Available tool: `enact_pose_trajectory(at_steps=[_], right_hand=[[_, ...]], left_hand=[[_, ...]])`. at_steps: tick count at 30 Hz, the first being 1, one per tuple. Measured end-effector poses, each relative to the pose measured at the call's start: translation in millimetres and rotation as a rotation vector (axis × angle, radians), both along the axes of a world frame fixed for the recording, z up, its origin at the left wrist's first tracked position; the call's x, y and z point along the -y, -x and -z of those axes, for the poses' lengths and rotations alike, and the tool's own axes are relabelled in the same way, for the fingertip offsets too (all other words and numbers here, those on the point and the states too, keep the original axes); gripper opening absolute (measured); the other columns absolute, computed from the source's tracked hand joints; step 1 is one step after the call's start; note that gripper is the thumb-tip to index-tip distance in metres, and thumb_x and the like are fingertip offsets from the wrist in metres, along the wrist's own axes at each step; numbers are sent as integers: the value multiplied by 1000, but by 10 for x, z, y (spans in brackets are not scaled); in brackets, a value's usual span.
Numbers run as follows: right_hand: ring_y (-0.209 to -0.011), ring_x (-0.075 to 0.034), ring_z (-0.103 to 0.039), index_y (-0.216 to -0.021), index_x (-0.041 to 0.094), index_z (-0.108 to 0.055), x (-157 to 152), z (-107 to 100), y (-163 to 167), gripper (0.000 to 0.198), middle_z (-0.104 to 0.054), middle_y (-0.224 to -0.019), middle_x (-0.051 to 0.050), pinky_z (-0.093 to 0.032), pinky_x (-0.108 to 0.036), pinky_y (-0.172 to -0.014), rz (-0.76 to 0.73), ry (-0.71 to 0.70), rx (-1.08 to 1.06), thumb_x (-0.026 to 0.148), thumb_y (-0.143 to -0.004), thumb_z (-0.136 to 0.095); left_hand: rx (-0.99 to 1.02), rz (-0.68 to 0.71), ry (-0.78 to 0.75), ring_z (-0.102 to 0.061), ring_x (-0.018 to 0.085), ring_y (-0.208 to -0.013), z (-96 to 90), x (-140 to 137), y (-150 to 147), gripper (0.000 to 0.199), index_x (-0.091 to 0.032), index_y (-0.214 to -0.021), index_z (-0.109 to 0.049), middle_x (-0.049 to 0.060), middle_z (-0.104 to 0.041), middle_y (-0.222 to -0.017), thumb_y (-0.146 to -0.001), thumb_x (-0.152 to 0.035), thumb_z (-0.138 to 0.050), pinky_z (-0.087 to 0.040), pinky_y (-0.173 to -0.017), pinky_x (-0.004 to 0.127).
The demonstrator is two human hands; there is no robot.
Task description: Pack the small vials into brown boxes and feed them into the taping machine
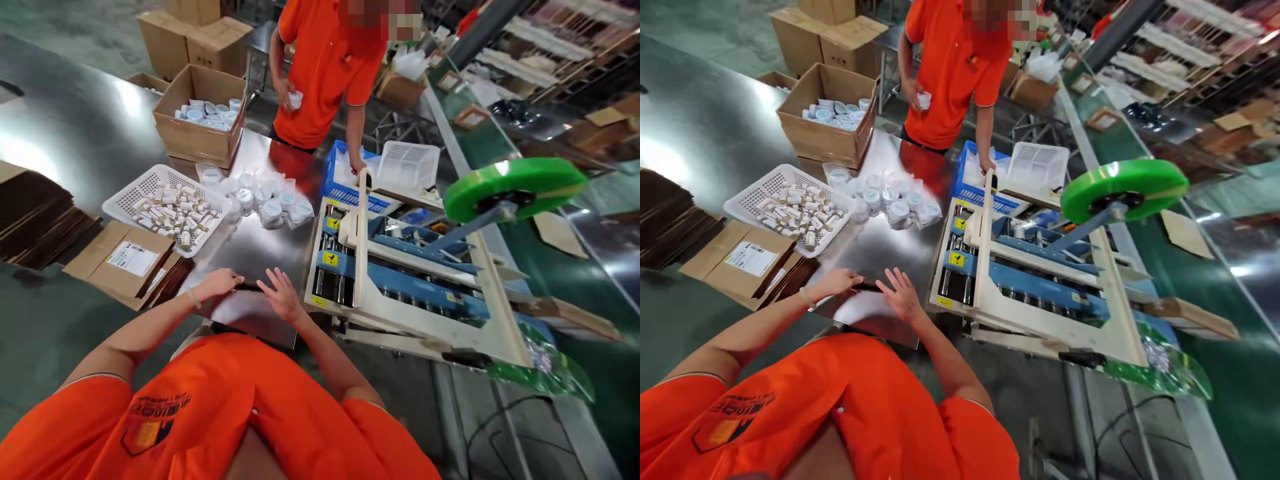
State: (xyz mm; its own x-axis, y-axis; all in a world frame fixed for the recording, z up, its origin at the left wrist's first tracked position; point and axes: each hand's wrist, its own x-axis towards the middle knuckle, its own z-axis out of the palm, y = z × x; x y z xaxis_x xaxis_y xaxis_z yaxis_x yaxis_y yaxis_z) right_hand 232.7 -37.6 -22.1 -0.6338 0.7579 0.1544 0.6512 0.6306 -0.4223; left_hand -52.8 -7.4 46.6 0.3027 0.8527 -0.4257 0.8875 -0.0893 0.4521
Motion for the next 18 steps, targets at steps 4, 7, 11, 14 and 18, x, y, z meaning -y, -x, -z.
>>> enact_pose_trajectory(at_steps=[4,7,11,14,18], right_hand=[[-156,-34,-52,-122,23,-82,204,-20,183,23,-69,-155,-12,-37,-62,-132,-90,136,-51,22,-104,-69],[-133,-31,-67,-115,19,-80,50,-63,359,22,-79,-132,-11,-46,-58,-125,-85,334,-207,35,-104,-70],[-103,-25,-76,-107,19,-80,-201,-63,428,54,-81,-110,-10,-62,-46,-102,20,637,-578,63,-110,-49],[-95,-24,-76,-96,21,-79,-218,-11,401,60,-81,-100,-8,-64,-43,-95,148,663,-714,76,-102,-57],[-85,-23,-75,-88,23,-77,-177,66,385,64,-78,-90,-6,-64,-40,-88,253,707,-795,85,-95,-62]], left_hand=[[-29,49,-50,-77,31,-96,-40,-253,-432,51,-19,-118,-86,20,-82,-107,-114,-47,-43,-52,-81,39],[40,153,-85,-77,31,-104,-73,-484,-826,41,-20,-116,-87,18,-82,-108,-110,-47,-57,-53,-89,40],[122,170,-233,-66,33,-134,-108,-565,-832,47,-24,-145,-73,17,-76,-138,-102,-41,-74,-49,-114,45],[80,-9,-314,-68,38,-127,-39,-403,-488,51,-15,-145,-67,22,-73,-133,-100,-38,-74,-52,-111,52],[57,81,-268,-73,33,-112,133,-62,-196,37,-14,-133,-70,20,-72,-125,-105,-39,-65,-58,-100,44]])
